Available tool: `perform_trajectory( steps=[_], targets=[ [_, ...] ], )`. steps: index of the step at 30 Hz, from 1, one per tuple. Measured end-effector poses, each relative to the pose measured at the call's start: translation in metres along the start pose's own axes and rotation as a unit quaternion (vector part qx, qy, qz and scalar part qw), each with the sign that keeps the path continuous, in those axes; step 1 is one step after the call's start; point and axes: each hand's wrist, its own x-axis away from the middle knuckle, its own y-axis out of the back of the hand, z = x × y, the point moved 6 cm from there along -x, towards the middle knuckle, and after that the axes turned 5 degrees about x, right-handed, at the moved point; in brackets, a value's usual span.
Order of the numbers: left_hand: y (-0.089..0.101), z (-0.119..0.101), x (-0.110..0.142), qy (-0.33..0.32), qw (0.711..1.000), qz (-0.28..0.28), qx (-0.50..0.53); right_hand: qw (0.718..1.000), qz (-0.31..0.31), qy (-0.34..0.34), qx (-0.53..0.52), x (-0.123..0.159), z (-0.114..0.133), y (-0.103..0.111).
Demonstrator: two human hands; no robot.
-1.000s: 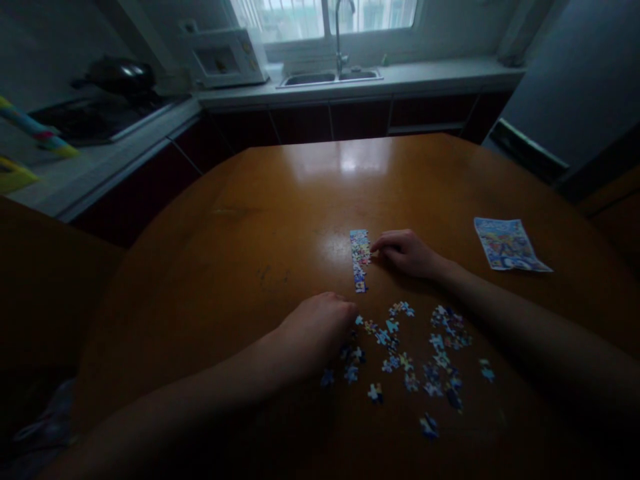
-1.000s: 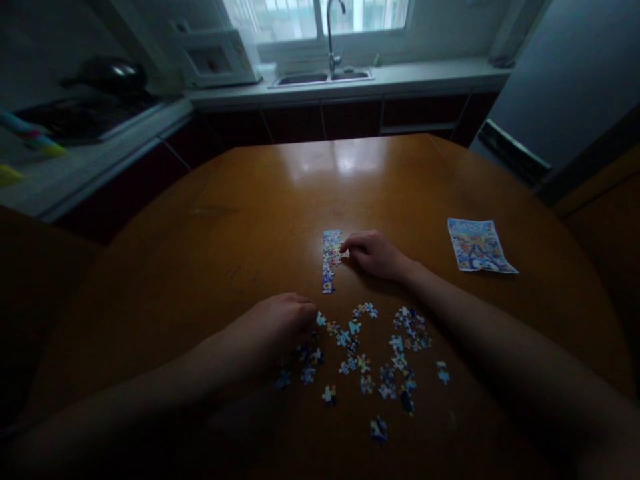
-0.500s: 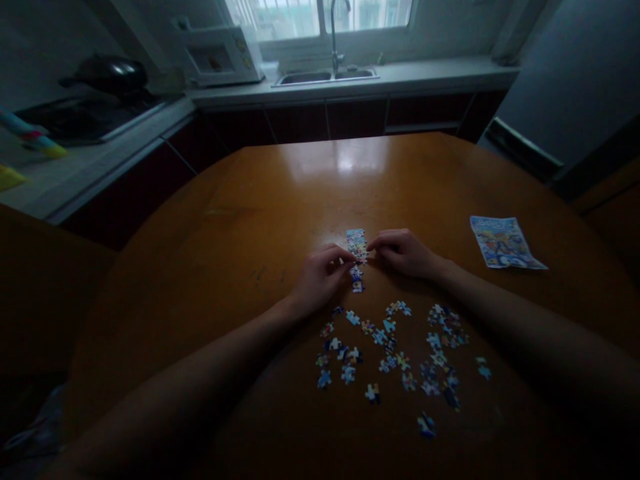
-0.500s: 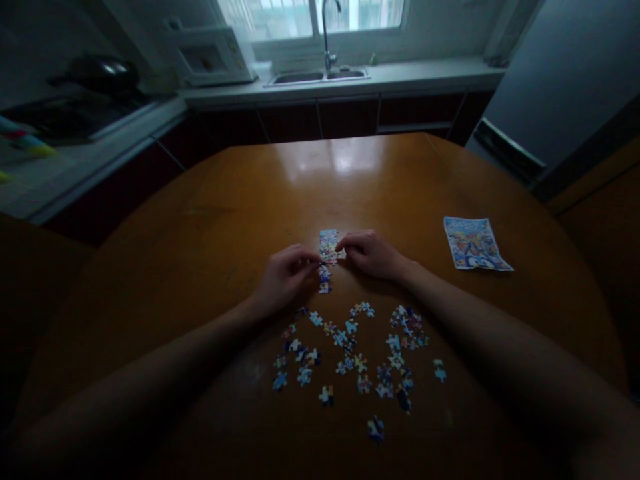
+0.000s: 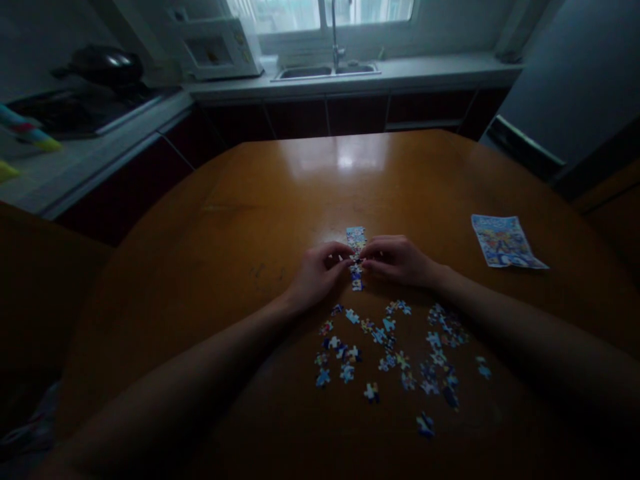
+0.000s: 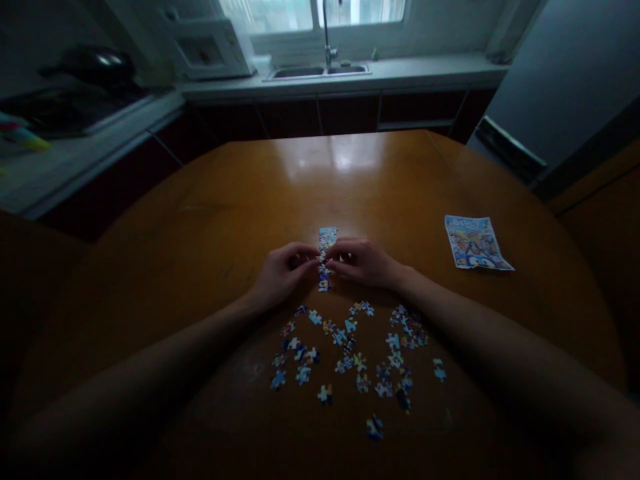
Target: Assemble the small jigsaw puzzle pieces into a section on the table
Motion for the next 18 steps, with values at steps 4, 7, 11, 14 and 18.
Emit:
perform_trajectory(
  steps=[4,7,11,14,18],
  targets=[
    [-0.0004,-0.0035,0.0004,-0.005,1.0,0.003,0.0,0.999,0.025,-0.005,0.019,0.0,0.0011,-0.0026],
    [-0.0007,-0.0047,0.0006,-0.004,1.0,0.005,0.003,0.999,0.025,0.001,0.026,-0.0009,0.0031,-0.0016],
    [-0.0015,-0.007,0.0005,-0.014,1.0,0.009,0.007,0.998,0.04,0.026,0.03,-0.0021,0.0071,-0.0032],
    [-0.0006,-0.009,0.0006,-0.032,0.999,0.006,0.007,0.998,0.041,0.027,0.029,-0.0022,0.0063,-0.0037],
    [0.0015,-0.0102,0.0019,-0.056,0.998,-0.006,-0.016,0.999,0.033,0.002,0.016,-0.0014,0.0004,-0.0025]
  ],
)
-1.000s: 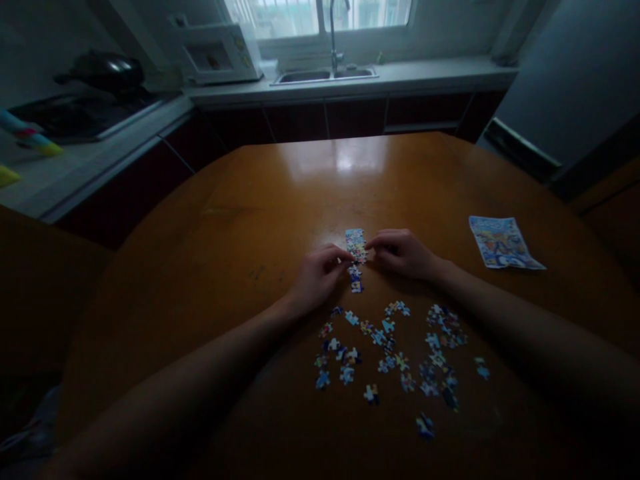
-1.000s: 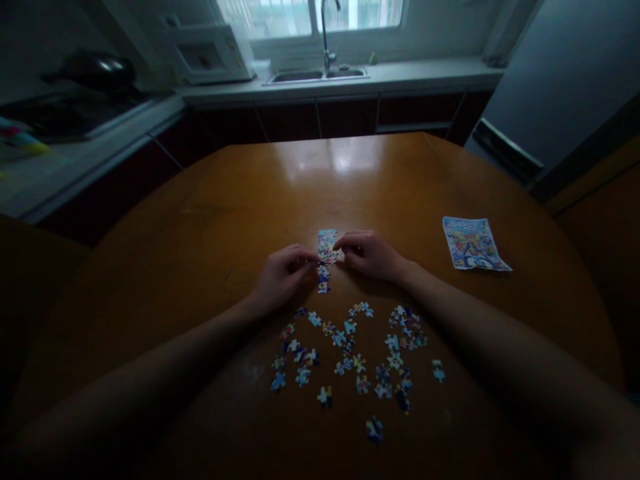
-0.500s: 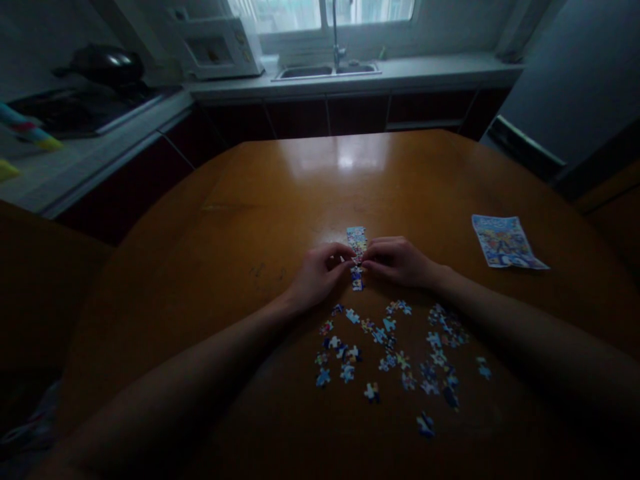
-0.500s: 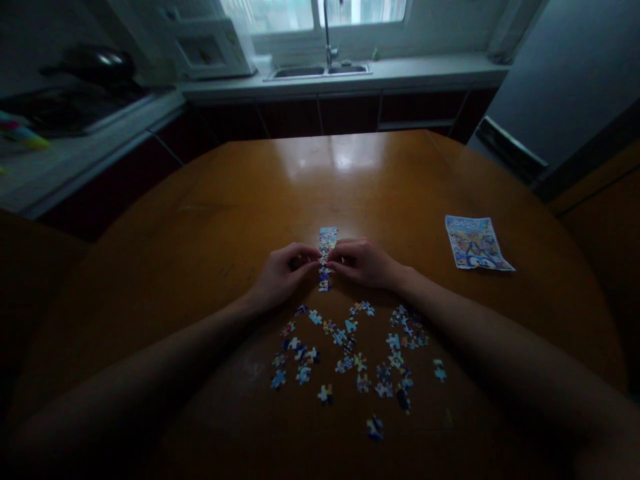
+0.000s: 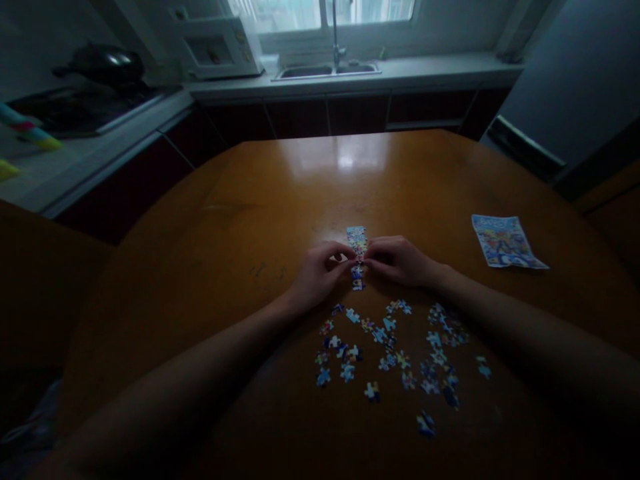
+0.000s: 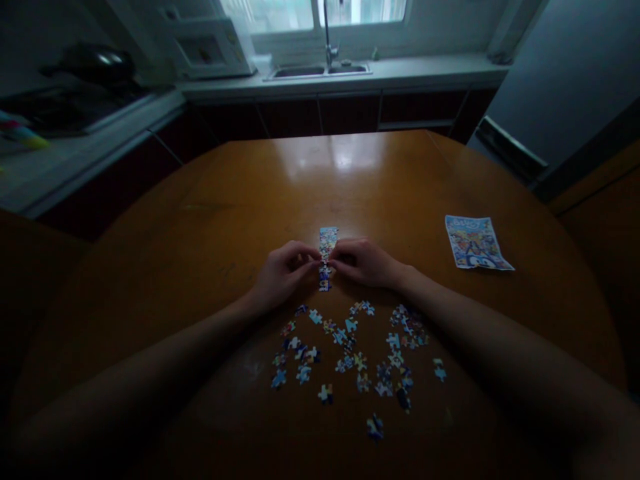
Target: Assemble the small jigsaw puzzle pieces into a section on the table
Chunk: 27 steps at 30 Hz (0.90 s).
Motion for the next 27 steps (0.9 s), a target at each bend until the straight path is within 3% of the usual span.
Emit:
perform_trajectory(
  steps=[6,11,17,24,27],
  targets=[
    [-0.001,-0.001,0.002,-0.027,0.999,0.011,-0.031,0.999,0.002,-0.028,-0.022,0.001,-0.004,0.001],
    [-0.002,-0.008,0.001,-0.087,0.995,0.017,-0.053,0.999,0.009,-0.017,-0.029,0.001,-0.001,0.0],
    [-0.001,-0.009,0.001,-0.08,0.995,0.018,-0.06,1.0,0.001,-0.015,-0.025,0.001,-0.001,0.001],
    [0.002,-0.005,0.001,-0.045,0.998,0.005,-0.045,0.994,-0.098,-0.039,-0.024,0.005,-0.005,0.01],
    [0.002,-0.003,0.001,-0.026,0.999,0.0,-0.036,0.992,-0.122,-0.018,-0.011,0.005,-0.002,0.014]
  ],
)
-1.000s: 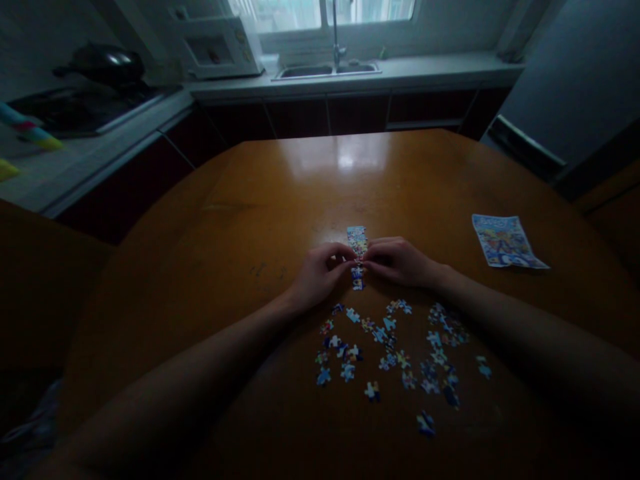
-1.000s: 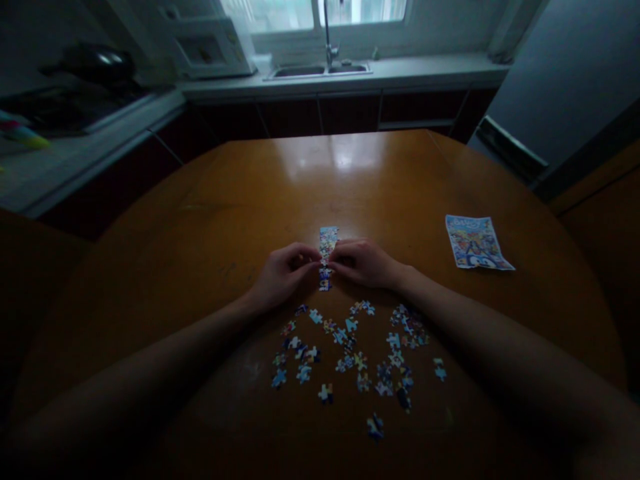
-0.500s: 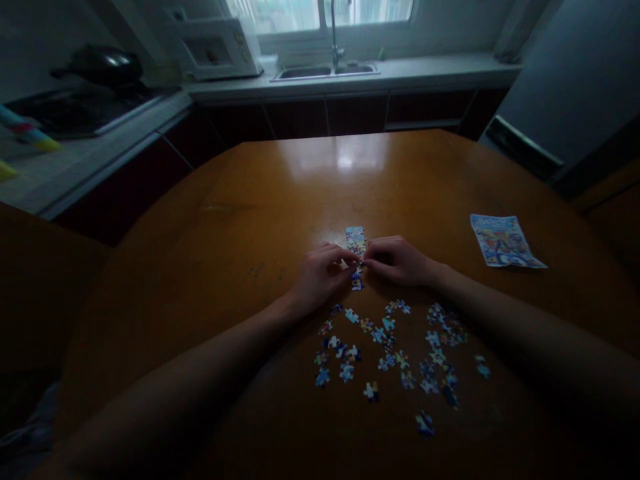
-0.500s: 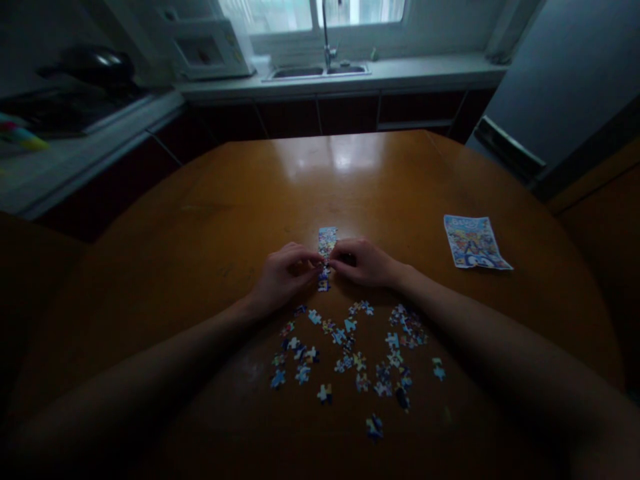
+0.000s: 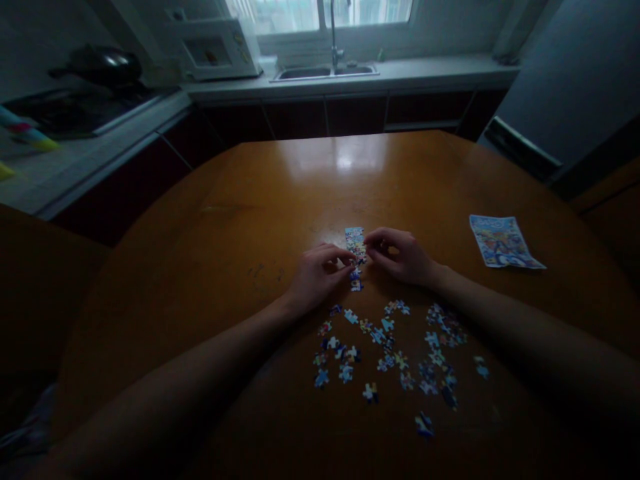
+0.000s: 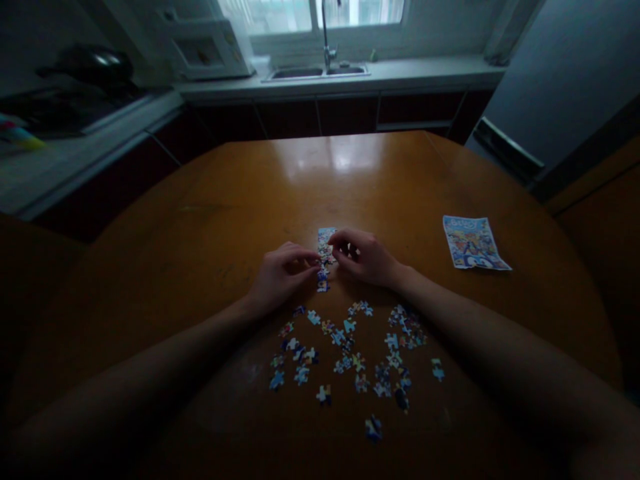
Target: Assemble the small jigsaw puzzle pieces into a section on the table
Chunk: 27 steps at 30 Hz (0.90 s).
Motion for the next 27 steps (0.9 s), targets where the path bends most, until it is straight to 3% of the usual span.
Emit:
perform_trajectory(
  steps=[12,19,23,27],
  targets=[
    [0.0,-0.001,0.0,0.007,1.0,0.003,0.01,0.993,0.051,0.107,0.009,-0.002,0.019,-0.005],
    [-0.001,-0.001,-0.001,-0.002,1.0,0.016,0.005,0.991,0.066,0.113,0.005,-0.001,0.02,-0.007],
    [-0.002,0.005,0.0,0.04,0.999,0.006,0.011,0.993,0.054,0.107,0.015,-0.001,0.016,-0.003],
    [-0.003,0.008,0.001,0.062,0.997,0.004,-0.048,0.994,0.04,0.096,0.032,-0.001,0.006,0.003]
  ],
)
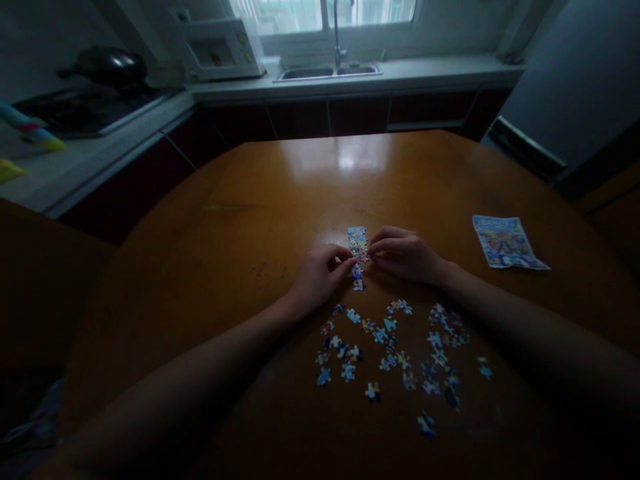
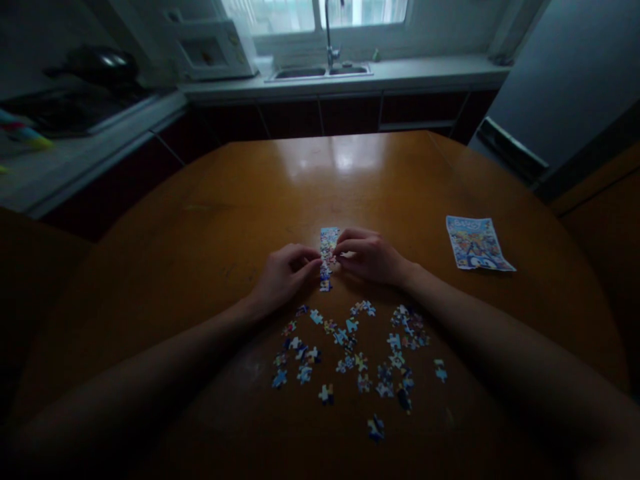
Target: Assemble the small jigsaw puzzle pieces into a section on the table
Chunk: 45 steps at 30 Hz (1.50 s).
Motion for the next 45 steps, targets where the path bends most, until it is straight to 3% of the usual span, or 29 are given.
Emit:
perform_trajectory(
  steps=[7,11,45],
  targets=[
    [-0.003,-0.006,0.003,-0.077,0.995,0.031,-0.056,0.998,0.053,0.005,0.026,0.002,-0.003,-0.004],
    [-0.004,-0.005,0.004,-0.082,0.994,0.037,-0.057,0.995,0.082,0.009,0.048,0.003,-0.002,-0.008],
    [-0.007,-0.003,0.003,-0.075,0.995,0.047,-0.042,0.985,0.118,0.031,0.119,0.006,-0.003,-0.017]
  ],
)
